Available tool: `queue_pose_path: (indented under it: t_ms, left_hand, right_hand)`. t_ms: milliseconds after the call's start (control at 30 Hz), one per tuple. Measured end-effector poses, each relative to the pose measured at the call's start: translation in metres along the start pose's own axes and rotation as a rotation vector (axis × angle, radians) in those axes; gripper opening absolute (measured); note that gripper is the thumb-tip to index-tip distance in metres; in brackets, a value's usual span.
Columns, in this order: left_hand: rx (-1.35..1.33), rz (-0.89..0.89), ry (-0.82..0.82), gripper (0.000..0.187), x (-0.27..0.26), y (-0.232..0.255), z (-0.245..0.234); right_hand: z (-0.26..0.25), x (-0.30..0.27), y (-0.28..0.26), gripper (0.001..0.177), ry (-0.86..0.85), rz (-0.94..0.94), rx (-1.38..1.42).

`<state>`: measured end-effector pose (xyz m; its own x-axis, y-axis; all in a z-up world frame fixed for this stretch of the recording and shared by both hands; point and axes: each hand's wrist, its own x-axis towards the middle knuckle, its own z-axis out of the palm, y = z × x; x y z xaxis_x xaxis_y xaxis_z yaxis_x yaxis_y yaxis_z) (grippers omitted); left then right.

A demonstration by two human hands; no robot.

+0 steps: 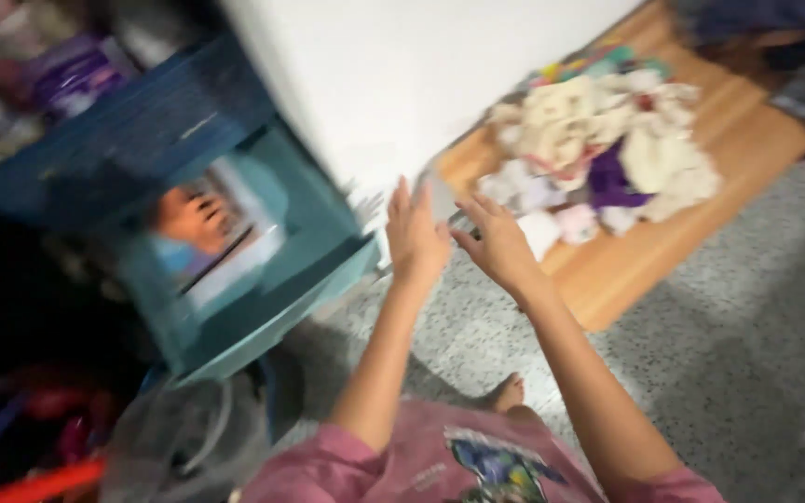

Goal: The person removes clothes, a pouch, and a white package from a drawer and places them on a table. They take items out of the pouch and package, then sort through the pile of clothes and accessories on the table.

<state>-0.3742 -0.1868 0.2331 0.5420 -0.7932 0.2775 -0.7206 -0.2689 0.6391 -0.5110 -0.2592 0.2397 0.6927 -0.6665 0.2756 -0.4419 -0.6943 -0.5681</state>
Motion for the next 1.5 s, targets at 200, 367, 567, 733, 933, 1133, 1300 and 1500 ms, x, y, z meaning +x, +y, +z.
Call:
queue_pose_path:
  t_ms: [200, 367, 567, 733, 933, 1133, 1300, 1500]
  left_hand:
    - [-0.121, 0.216, 0.048, 0.051, -0.009, 0.12, 0.119]
    - [-0.117, 0.208, -0.033, 0.041, -0.006, 0.176, 0.152]
    - [-0.057, 0.089, -0.081, 0.058, 0.024, 0.187, 0.191]
    - [0.131, -0.042, -0.145, 0.063, 0.063, 0.169, 0.236]
    - [0.292, -0.064, -0.135, 0.067, 0.1, 0.161, 0.257]
    - [0.301, -0.28, -0.08, 0.022, 0.152, 0.168, 0.278]
    - [0.276, -0.351, 0.035, 0.055, 0.184, 0.149, 0.307]
    - [0.259, -0.141, 0.363, 0.033, 0.207, 0.233, 0.234]
  right_hand:
    - [-0.115, -0.045, 0.139, 0.039, 0.09, 0.049, -0.11]
    - [-0.148, -0.053, 0.199, 0.034, 0.046, 0.108, -0.05]
    - [-0.161, -0.024, 0.23, 0.029, 0.027, 0.061, -0.033]
    - [-0.166, 0.027, 0.266, 0.03, 0.025, -0.036, -0.026]
    - [-0.162, 0.082, 0.287, 0.055, -0.132, -0.149, -0.098]
    - [-0.145, 0.107, 0.341, 0.039, -0.191, -0.202, -0.195]
    - [-0.16, 0.119, 0.349, 0.022, -0.223, -0.179, 0.017]
    - [-0.183, 0.13, 0.367, 0.021, -0.352, -0.002, 0.277]
